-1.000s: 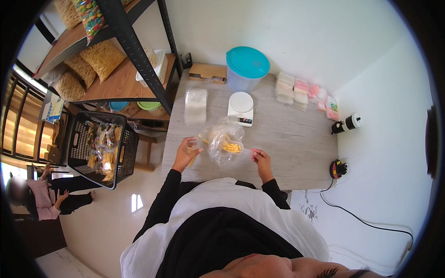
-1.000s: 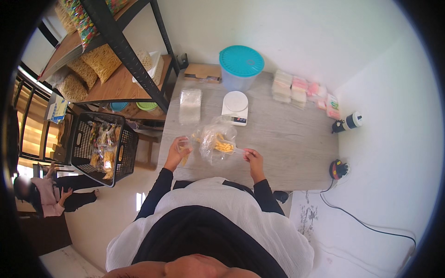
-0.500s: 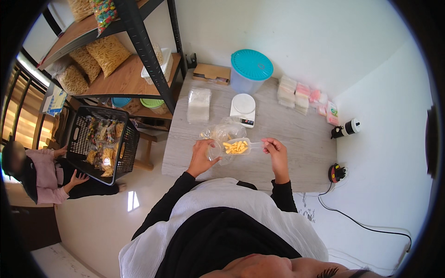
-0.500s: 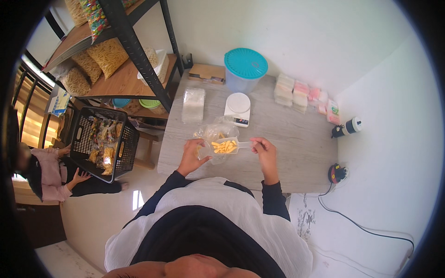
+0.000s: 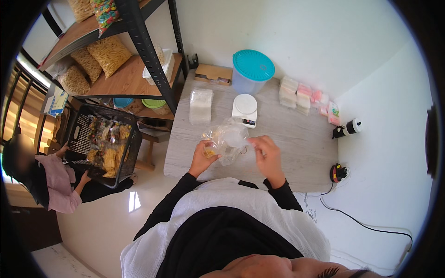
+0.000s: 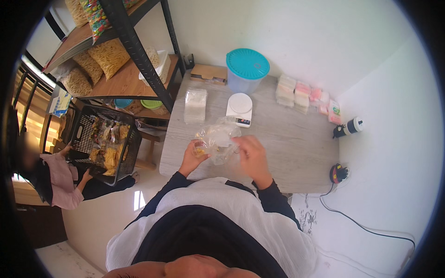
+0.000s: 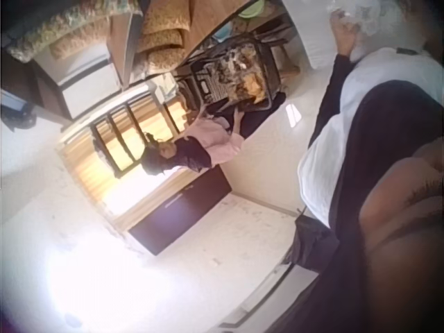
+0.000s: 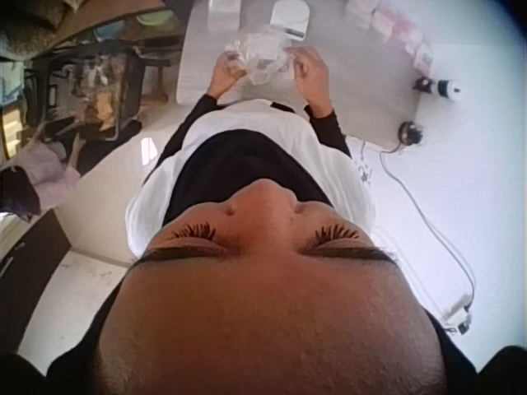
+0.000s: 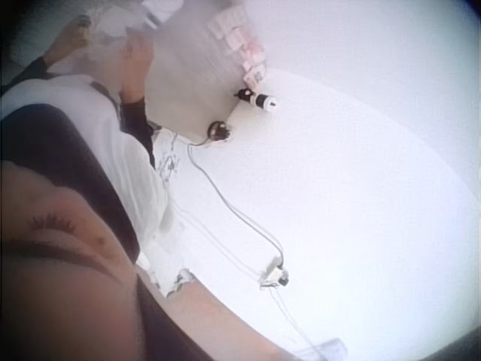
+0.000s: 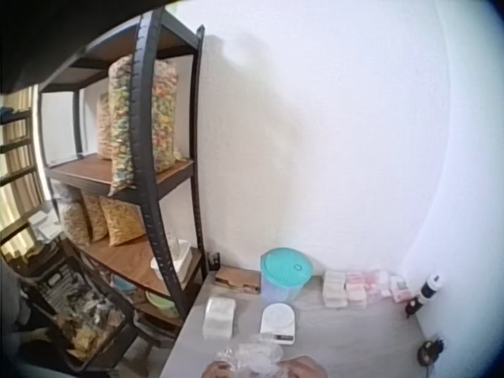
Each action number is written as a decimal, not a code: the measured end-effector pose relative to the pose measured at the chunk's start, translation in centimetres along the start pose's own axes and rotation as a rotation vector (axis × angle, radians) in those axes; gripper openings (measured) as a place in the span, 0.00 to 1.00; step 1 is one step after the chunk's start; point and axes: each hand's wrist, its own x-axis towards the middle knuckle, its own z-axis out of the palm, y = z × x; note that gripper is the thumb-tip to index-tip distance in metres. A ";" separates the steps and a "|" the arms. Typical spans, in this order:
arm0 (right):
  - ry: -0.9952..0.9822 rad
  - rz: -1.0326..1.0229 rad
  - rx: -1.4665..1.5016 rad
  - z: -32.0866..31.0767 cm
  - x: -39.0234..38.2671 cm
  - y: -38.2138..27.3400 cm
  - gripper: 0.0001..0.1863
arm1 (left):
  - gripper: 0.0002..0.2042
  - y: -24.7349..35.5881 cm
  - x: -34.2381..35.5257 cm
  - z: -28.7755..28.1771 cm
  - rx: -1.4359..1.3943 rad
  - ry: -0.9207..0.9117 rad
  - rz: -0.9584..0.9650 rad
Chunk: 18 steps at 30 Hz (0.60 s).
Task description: The person scoops yellow snack sticks from a large bag into small clear plastic bags using a white plastic scoop. Each small bag is placed on a digital scale, adjusted to the target weight, then sealed and set aside. The process repeats for multiple bags.
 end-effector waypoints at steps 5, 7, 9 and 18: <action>0.035 0.229 -0.048 0.3 -2.7 5.7 0.14 | 0.28 -1.4 -0.9 0.1 -0.160 0.076 -0.327; 0.022 0.128 -0.111 2.6 -5.5 9.7 0.14 | 0.26 0.2 -0.6 -0.3 -0.369 -0.045 -0.499; 0.032 0.024 -0.154 4.8 -7.2 11.3 0.15 | 0.25 1.1 -0.5 -0.4 -0.491 -0.103 -0.598; 0.026 -0.054 -0.259 11.1 -9.4 17.1 0.21 | 0.25 -0.1 1.4 -0.7 -0.673 -0.106 -0.731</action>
